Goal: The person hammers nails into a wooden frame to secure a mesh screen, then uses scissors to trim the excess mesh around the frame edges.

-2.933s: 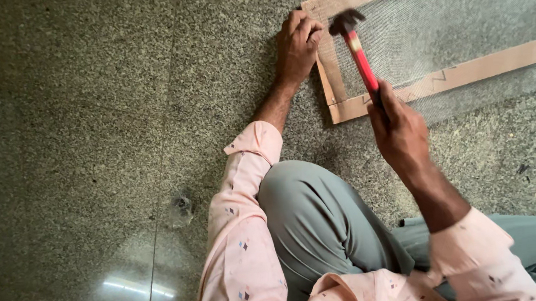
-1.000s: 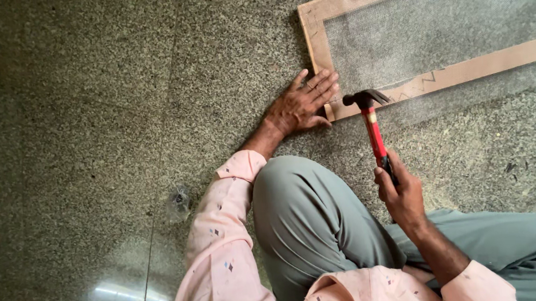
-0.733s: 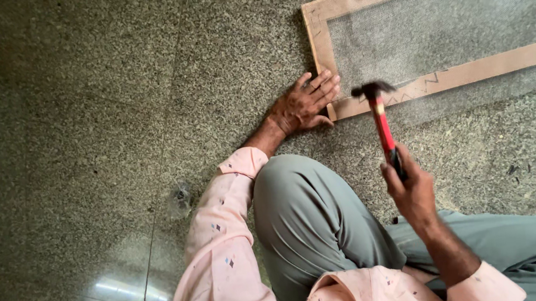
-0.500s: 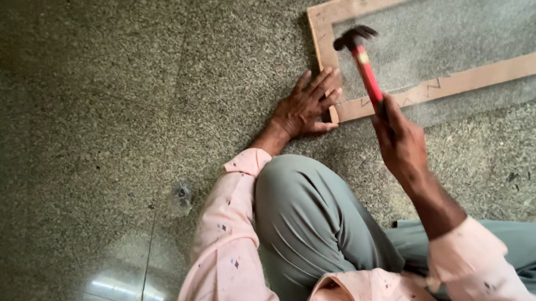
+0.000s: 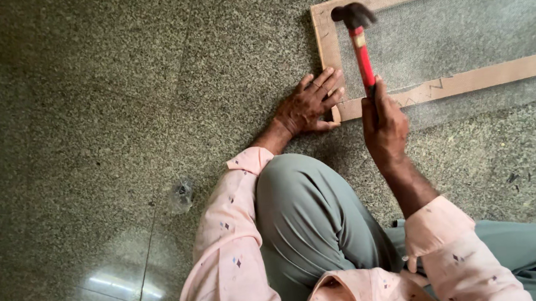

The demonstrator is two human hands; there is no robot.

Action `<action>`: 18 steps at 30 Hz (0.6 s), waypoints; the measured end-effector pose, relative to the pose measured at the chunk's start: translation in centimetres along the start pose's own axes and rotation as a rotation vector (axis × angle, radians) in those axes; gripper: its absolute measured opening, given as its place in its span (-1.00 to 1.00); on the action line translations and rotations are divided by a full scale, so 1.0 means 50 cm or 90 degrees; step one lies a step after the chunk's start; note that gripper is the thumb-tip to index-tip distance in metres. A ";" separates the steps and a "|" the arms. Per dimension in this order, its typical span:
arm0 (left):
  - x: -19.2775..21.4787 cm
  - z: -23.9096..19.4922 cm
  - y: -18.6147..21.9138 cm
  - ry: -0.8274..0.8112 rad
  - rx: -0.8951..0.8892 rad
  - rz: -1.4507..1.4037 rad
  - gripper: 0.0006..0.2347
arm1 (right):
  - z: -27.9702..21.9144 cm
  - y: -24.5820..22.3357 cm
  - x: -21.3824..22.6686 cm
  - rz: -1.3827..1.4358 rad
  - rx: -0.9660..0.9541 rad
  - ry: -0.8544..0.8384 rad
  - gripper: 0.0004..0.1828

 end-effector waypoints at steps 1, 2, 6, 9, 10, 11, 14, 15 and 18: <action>0.002 -0.001 0.000 -0.004 0.004 -0.002 -0.24 | -0.003 -0.003 -0.001 0.004 -0.014 -0.011 -0.52; 0.005 -0.001 0.001 -0.009 0.007 -0.004 -0.25 | 0.000 -0.004 -0.002 -0.016 -0.026 -0.043 -0.51; 0.009 0.009 -0.006 -0.015 0.004 -0.028 -0.24 | 0.007 -0.011 -0.001 -0.001 -0.014 -0.013 -0.46; 0.008 0.007 0.000 -0.030 0.011 -0.054 -0.24 | -0.004 -0.020 0.002 0.049 0.015 0.032 -0.47; 0.010 0.006 0.000 -0.029 0.012 -0.049 -0.25 | -0.001 -0.022 0.002 0.061 0.021 0.035 -0.48; 0.012 0.006 0.000 -0.028 0.014 -0.043 -0.25 | 0.000 -0.023 0.000 0.024 -0.013 -0.012 -0.48; 0.011 0.010 -0.005 0.013 0.012 -0.069 -0.25 | 0.006 -0.018 -0.008 -0.012 -0.053 -0.051 -0.46; 0.008 0.008 -0.002 -0.002 0.017 -0.078 -0.24 | 0.004 -0.016 -0.008 0.026 -0.022 -0.001 -0.45; 0.004 0.002 0.002 -0.029 0.028 -0.090 -0.25 | -0.001 -0.010 -0.014 0.002 0.011 -0.003 -0.46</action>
Point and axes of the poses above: each hand's wrist, its own z-axis towards the middle knuckle, its own x-axis out of the back of the hand, y = z × x, the point moved 1 cm from there along z, towards the middle knuckle, and after that the axes turned 5 degrees about y, right-handed, at the moved point
